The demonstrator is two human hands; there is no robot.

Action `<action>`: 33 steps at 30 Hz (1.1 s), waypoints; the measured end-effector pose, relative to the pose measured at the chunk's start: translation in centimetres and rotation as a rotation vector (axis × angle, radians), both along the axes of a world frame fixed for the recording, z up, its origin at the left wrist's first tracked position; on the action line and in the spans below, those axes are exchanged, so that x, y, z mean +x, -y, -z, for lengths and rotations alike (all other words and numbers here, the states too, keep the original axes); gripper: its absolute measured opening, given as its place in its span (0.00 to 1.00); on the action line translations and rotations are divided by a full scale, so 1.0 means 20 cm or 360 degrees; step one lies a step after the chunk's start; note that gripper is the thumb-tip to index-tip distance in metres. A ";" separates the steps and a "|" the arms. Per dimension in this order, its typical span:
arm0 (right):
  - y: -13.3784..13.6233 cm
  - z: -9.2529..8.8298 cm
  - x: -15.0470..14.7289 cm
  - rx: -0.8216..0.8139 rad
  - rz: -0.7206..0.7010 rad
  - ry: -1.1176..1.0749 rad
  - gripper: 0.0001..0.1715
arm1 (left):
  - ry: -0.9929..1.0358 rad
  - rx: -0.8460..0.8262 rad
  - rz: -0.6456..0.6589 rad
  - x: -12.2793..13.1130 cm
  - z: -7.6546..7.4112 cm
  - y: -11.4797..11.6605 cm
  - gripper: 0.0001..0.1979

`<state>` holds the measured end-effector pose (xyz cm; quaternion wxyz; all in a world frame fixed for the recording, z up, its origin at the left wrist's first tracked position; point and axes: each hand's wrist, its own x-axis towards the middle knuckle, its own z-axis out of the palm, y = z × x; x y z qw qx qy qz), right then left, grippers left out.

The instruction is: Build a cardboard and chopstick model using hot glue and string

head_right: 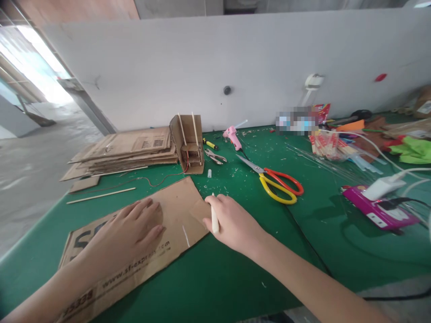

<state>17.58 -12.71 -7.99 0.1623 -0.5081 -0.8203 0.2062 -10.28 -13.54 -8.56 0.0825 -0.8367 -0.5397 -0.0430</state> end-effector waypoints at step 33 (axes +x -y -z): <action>0.03 0.01 0.13 -0.0289 -0.0219 -0.0497 0.20 | 0.0349 -0.0443 0.0321 0.44 -0.09 -0.10 0.22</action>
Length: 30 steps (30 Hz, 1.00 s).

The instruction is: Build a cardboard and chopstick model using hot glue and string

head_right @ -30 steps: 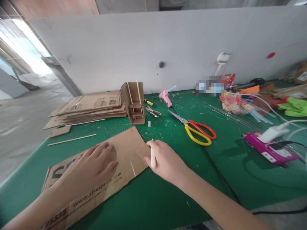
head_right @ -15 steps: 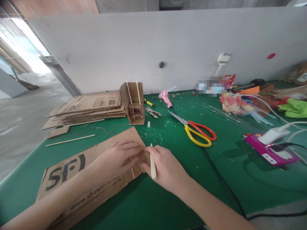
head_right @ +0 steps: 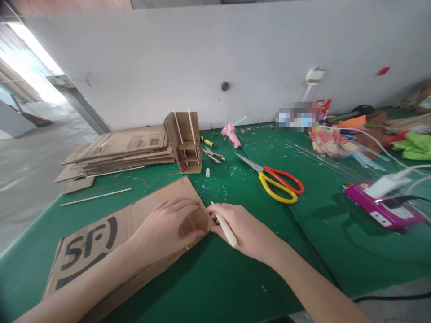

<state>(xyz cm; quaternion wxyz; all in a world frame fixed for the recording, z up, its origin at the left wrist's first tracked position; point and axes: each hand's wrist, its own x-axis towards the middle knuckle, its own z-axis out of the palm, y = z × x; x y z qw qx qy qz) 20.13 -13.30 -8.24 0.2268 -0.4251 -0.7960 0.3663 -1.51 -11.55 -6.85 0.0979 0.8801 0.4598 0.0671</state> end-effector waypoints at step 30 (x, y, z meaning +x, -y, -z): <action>-0.29 -0.10 -0.23 -0.0468 0.0217 -0.0376 0.15 | -0.0395 0.1079 0.0199 0.12 0.20 0.22 0.16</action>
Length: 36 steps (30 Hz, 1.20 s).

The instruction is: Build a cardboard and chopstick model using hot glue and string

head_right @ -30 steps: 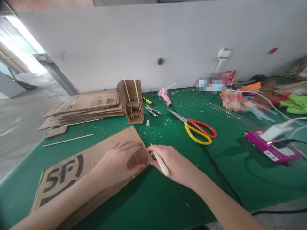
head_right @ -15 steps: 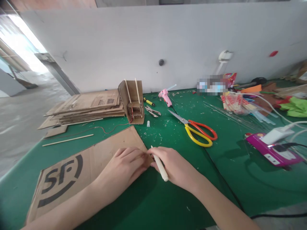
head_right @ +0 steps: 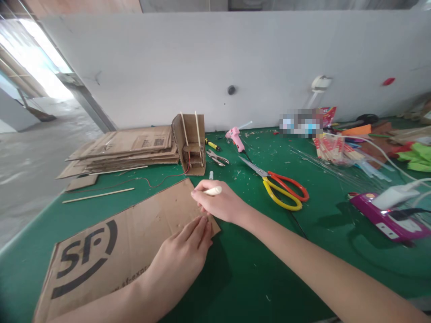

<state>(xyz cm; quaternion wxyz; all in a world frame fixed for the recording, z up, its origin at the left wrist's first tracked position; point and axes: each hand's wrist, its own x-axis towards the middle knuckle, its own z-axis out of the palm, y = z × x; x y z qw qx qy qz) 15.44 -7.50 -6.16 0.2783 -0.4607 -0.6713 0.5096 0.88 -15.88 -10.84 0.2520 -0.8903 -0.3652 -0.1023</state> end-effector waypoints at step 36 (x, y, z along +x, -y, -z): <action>-0.09 0.09 -0.09 0.0133 -0.0337 0.0405 0.14 | -0.0043 0.0029 0.0005 0.02 0.01 0.01 0.19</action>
